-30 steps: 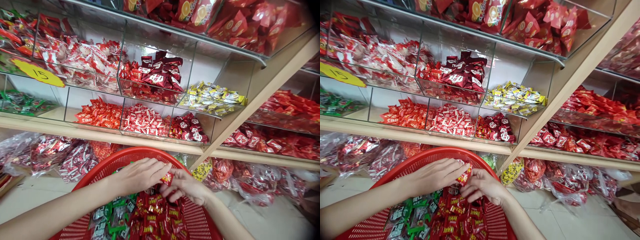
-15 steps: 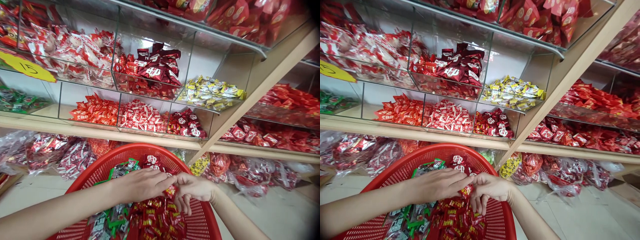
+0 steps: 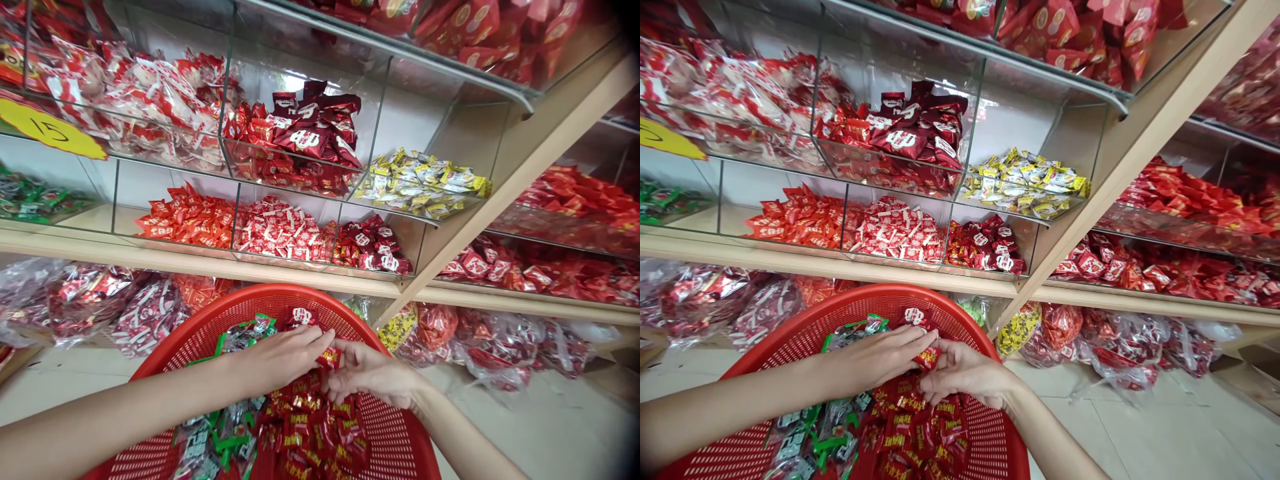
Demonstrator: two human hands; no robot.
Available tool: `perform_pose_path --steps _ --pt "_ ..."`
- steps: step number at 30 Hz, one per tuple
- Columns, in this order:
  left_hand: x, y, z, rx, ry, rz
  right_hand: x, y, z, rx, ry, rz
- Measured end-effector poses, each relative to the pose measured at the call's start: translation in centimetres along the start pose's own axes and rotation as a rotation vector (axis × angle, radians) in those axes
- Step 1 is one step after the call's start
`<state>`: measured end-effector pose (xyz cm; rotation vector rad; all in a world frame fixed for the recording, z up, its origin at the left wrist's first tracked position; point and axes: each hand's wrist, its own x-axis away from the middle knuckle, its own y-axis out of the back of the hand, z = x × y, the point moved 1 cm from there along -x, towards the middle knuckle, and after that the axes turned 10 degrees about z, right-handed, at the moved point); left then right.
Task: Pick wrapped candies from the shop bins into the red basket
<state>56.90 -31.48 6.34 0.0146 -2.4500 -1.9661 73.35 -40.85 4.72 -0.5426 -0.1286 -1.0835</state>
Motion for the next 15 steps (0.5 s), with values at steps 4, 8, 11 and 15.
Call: perform_pose_path --steps 4,8,11,15 --pt "0.30 0.61 -0.10 0.020 0.019 0.036 -0.78 -1.00 -0.11 0.033 0.014 -0.084" --pt "0.70 0.77 -0.12 0.082 0.048 0.077 -1.01 -0.92 -0.52 0.027 0.012 -0.077" --pt "0.82 0.58 0.06 0.109 0.046 0.067 -0.90 -0.86 -0.56 0.021 -0.002 -0.070" --pt "0.74 0.50 0.37 0.191 0.012 0.041 -0.81 -1.24 -0.09 0.134 -0.007 -0.089"
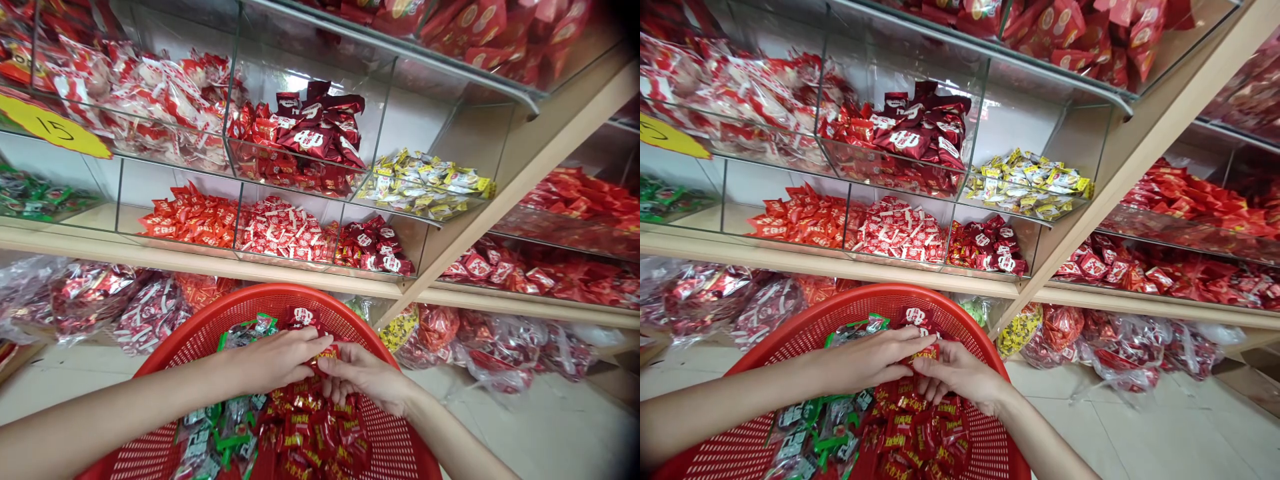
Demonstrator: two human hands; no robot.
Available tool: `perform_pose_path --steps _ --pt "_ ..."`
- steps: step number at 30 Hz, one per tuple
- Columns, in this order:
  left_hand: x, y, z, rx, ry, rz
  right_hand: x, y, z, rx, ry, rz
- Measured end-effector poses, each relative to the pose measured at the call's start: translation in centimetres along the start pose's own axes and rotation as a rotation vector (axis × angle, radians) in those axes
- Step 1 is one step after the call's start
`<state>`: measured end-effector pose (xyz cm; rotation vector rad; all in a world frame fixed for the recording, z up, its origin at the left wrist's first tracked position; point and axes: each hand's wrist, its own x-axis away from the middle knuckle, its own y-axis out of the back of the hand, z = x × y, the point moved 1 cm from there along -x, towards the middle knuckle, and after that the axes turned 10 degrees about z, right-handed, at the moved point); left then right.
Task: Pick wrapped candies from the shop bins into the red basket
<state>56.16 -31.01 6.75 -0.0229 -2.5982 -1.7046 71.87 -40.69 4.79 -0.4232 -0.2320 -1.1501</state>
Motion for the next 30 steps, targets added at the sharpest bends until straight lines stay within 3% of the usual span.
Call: perform_pose_path --steps 6,12,20,25,30 --pt "-0.1 0.5 0.2 -0.007 0.038 -0.018 -0.3 0.6 0.6 0.425 0.244 -0.229" --pt "-0.3 1.0 -0.7 -0.148 0.066 -0.052 -0.6 0.8 2.0 0.872 0.235 -0.366" --pt "-0.3 -0.2 -0.6 -0.249 0.074 -0.107 -0.3 -0.1 3.4 0.936 0.202 -0.294" --pt "-0.3 0.0 -0.7 -0.278 0.105 -0.102 -0.2 0.0 3.6 0.905 0.244 -0.235" --pt "-0.5 0.4 -1.0 -0.228 0.093 -0.156 -0.2 0.6 3.1 0.917 0.170 -0.192"
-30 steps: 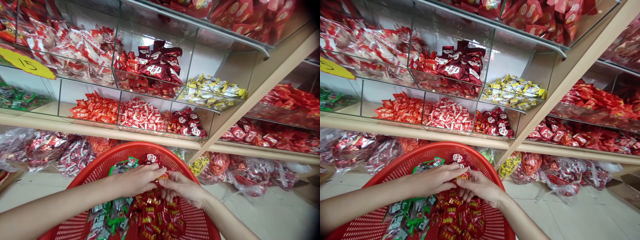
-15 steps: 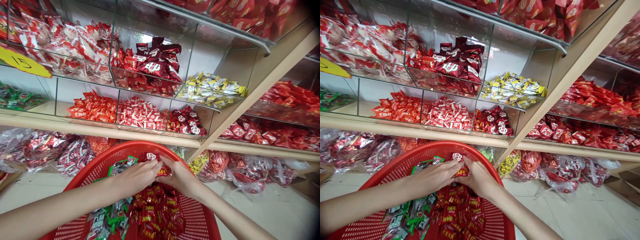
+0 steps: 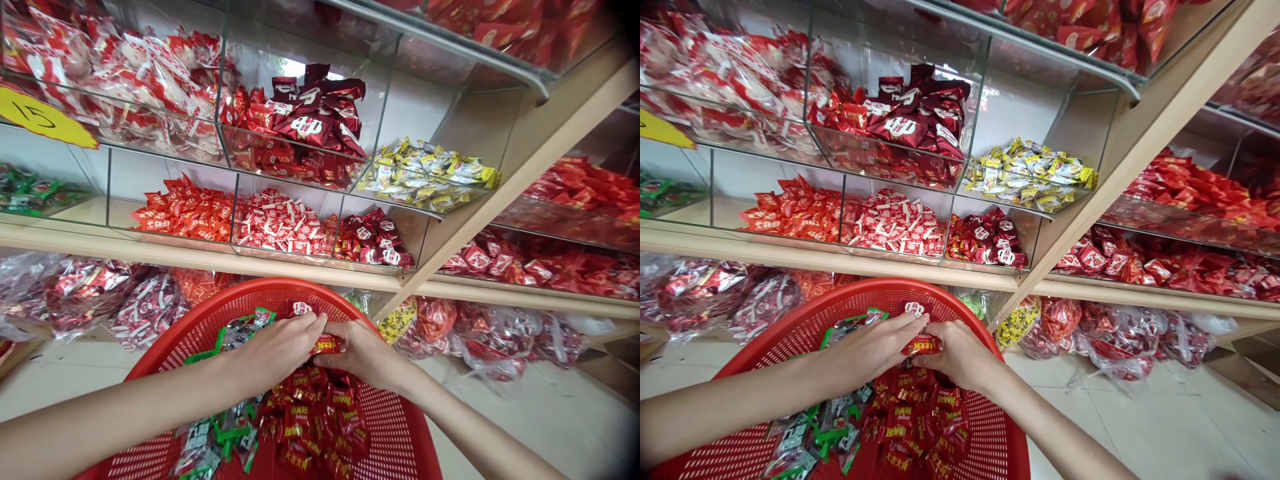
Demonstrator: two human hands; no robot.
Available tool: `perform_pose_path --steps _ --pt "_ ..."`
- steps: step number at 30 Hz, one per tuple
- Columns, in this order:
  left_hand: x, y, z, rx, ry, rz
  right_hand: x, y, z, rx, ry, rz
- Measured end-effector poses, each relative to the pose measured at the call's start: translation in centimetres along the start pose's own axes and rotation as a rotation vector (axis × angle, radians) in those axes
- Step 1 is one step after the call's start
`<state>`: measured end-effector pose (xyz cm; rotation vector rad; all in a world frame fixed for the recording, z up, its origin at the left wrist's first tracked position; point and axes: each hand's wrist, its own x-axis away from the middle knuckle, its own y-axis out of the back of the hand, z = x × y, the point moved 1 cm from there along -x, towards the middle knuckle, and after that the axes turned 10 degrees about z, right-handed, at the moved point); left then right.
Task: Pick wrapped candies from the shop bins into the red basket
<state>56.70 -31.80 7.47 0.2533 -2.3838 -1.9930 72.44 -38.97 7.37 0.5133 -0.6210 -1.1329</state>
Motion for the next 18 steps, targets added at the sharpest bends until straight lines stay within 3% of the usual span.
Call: perform_pose_path --steps 10,18 --pt "-0.2 -0.3 -0.5 -0.001 -0.097 -0.066 0.8 0.5 -0.4 -0.220 0.042 0.117" --pt "-0.3 -0.1 -1.2 -0.001 -0.125 0.064 1.5 0.2 0.0 -0.169 0.068 0.052"
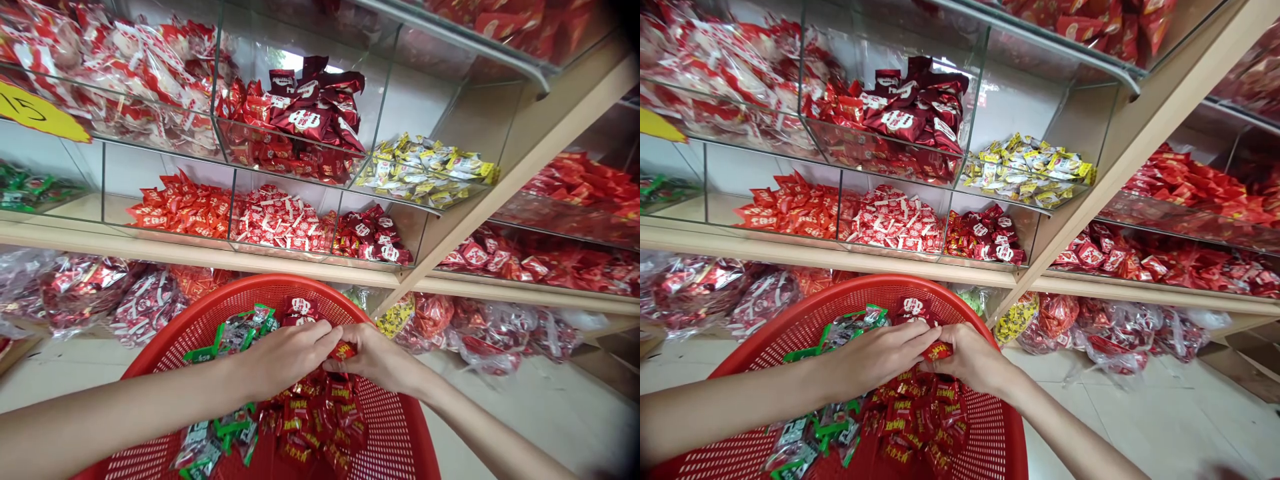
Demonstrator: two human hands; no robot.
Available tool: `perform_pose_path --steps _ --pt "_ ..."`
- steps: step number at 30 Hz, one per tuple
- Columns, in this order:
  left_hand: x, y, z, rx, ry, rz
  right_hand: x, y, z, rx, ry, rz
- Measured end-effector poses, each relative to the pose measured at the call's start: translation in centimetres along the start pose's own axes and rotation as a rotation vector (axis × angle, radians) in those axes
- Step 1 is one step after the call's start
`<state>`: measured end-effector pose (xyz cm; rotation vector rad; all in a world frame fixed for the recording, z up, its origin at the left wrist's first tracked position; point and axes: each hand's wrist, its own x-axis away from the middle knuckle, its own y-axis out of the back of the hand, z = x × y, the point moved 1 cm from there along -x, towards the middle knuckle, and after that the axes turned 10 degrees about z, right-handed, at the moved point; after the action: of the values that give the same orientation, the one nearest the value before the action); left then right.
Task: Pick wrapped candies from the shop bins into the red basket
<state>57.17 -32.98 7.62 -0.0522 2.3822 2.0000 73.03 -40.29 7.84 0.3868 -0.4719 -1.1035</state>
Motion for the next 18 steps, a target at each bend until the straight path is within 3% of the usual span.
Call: perform_pose_path --steps 4,10,18 --pt "0.7 0.7 0.7 -0.058 -0.011 -0.012 1.7 -0.2 -0.6 0.202 -0.107 -0.006" --pt "2.7 2.3 3.9 -0.128 0.153 -0.086 5.4 -1.4 -1.9 0.677 -0.374 0.046" --pt "5.3 2.1 7.6 -0.115 0.298 -0.085 4.3 -3.5 -2.5 0.937 -0.495 0.186"
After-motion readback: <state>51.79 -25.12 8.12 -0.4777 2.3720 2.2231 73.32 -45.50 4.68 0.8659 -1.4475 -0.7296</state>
